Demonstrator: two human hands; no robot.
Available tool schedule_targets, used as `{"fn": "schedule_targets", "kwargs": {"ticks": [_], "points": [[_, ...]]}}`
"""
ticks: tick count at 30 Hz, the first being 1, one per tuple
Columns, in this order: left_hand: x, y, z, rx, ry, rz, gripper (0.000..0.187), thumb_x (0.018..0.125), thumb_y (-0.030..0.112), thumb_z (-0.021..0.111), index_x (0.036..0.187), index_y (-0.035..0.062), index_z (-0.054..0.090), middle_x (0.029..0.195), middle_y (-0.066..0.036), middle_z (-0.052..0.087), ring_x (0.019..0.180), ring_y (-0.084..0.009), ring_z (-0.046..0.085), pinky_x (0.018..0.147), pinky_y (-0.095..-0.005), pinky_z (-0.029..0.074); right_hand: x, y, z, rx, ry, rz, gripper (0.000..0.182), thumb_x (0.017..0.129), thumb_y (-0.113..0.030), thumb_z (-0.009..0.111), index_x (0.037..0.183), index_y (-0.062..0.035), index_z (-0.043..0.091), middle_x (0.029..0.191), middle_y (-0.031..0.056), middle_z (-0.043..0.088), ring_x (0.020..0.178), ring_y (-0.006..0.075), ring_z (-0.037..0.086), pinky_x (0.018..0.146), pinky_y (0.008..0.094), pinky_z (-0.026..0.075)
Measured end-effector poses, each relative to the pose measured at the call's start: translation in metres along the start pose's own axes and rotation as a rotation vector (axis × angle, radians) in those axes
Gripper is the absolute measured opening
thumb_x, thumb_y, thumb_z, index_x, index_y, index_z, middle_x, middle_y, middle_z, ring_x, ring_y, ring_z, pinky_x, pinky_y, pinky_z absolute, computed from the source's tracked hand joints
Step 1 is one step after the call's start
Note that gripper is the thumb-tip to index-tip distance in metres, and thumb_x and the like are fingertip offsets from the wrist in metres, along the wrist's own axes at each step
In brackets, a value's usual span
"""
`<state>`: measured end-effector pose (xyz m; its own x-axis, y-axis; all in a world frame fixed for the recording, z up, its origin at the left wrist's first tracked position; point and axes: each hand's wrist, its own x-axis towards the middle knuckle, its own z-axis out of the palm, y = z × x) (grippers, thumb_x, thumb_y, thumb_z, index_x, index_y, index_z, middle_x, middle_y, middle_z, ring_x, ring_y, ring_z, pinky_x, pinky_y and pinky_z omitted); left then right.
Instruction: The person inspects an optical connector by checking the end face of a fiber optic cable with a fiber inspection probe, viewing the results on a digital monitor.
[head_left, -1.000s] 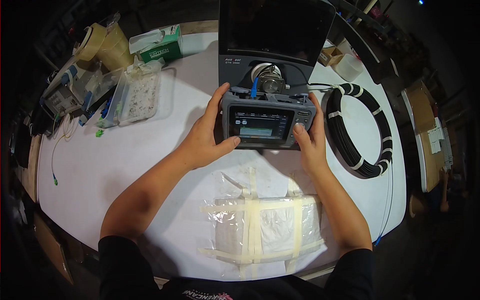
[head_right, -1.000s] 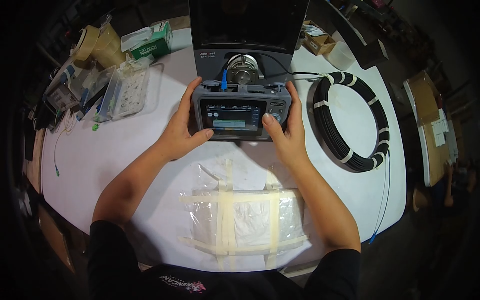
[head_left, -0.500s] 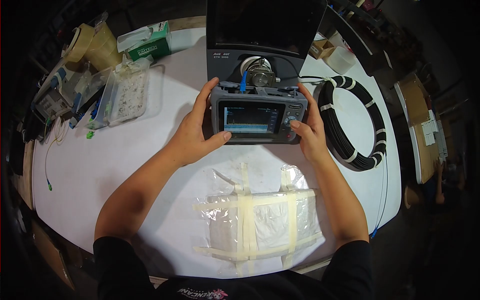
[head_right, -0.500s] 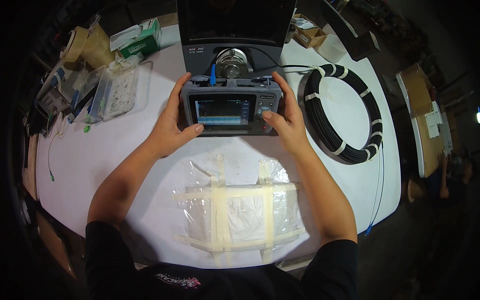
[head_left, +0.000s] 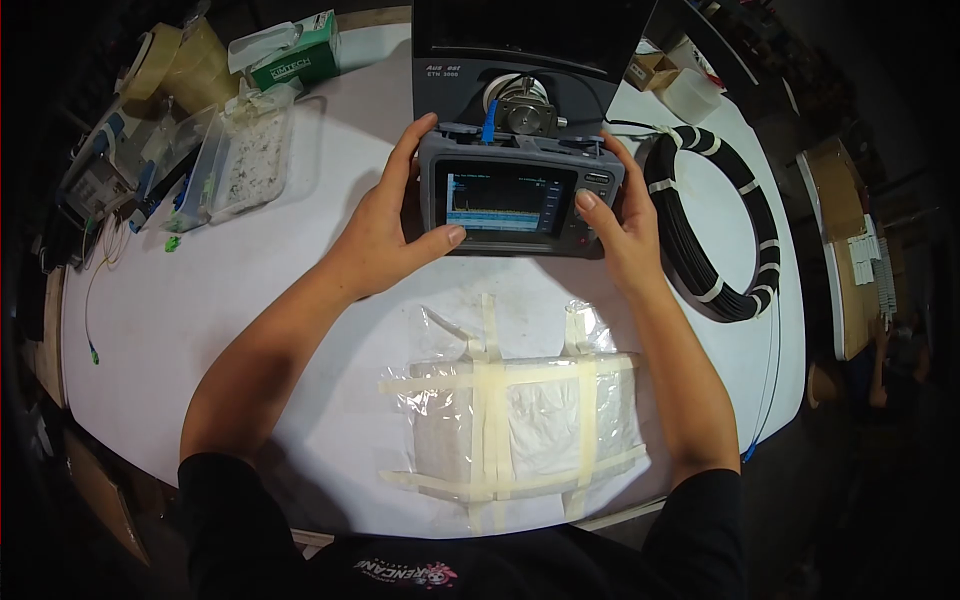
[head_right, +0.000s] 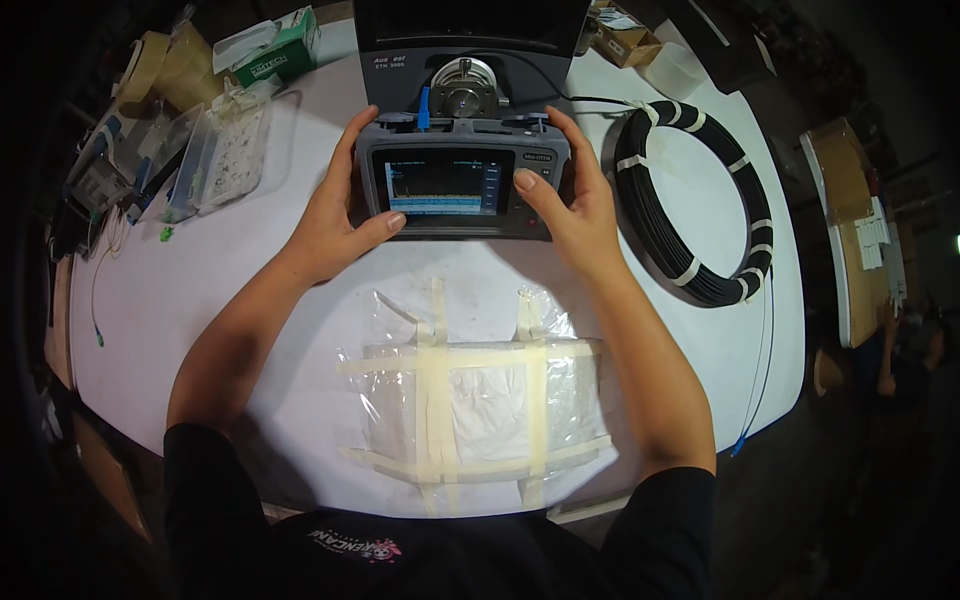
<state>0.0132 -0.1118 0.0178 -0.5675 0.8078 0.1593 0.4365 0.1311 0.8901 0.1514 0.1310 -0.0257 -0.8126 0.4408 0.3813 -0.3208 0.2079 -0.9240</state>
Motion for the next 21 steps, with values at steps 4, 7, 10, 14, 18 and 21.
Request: {"fn": "schedule_targets", "kwargs": {"ticks": [4,7,10,14,18,21], "points": [[-0.001,0.0,0.0,-0.018,0.004,0.004,0.104,0.079,0.01,0.07,0.162,0.0162,0.009,0.147,-0.023,0.041,0.14,-0.0337,0.042,0.12,-0.0453,0.03,0.002,-0.008,-0.019,0.099,-0.154,0.111,0.086,0.084,-0.013,0.074,0.158,-0.0076,0.031,0.131,0.0103,0.059,0.113,0.0163,0.059,0.092,0.0284,0.05],[0.0,-0.003,0.0,-0.019,-0.003,0.029,0.104,0.08,0.012,0.071,0.162,0.0156,0.009,0.146,-0.022,0.042,0.14,-0.0328,0.042,0.12,-0.0454,0.031,0.005,-0.001,-0.026,0.131,-0.193,0.147,0.088,0.083,-0.012,0.07,0.16,-0.01,0.028,0.134,0.0094,0.058,0.115,0.0168,0.059,0.096,0.0295,0.049],[0.001,-0.008,0.001,0.006,0.01,0.083,0.101,0.084,0.018,0.074,0.161,0.0197,0.009,0.142,-0.025,0.049,0.133,-0.0384,0.05,0.114,-0.0473,0.037,0.003,-0.001,-0.027,0.13,-0.204,0.155,0.088,0.084,-0.015,0.07,0.161,-0.0115,0.028,0.134,0.0088,0.059,0.116,0.0165,0.058,0.098,0.0299,0.047],[0.0,-0.008,0.001,0.014,0.015,0.089,0.101,0.084,0.018,0.074,0.161,0.0192,0.01,0.141,-0.025,0.05,0.133,-0.0386,0.051,0.114,-0.0467,0.038,0.003,-0.001,-0.025,0.115,-0.184,0.145,0.088,0.083,-0.013,0.07,0.161,-0.012,0.029,0.132,0.0087,0.059,0.113,0.0148,0.058,0.095,0.0283,0.048],[0.001,-0.009,0.0,0.055,0.018,0.12,0.1,0.085,0.019,0.074,0.161,0.0199,0.009,0.139,-0.026,0.051,0.132,-0.039,0.051,0.113,-0.0471,0.039,0.003,-0.001,-0.025,0.127,-0.169,0.166,0.087,0.083,-0.011,0.07,0.16,-0.012,0.03,0.132,0.0085,0.059,0.111,0.0138,0.058,0.092,0.0279,0.049],[0.0,-0.002,0.001,-0.044,-0.006,0.032,0.101,0.082,0.012,0.07,0.162,0.0164,0.009,0.147,-0.022,0.041,0.139,-0.0328,0.042,0.119,-0.0459,0.03,0.003,-0.002,-0.024,0.163,-0.165,0.174,0.087,0.083,-0.011,0.07,0.16,-0.0124,0.03,0.132,0.0083,0.059,0.112,0.014,0.058,0.092,0.0283,0.05]]}}
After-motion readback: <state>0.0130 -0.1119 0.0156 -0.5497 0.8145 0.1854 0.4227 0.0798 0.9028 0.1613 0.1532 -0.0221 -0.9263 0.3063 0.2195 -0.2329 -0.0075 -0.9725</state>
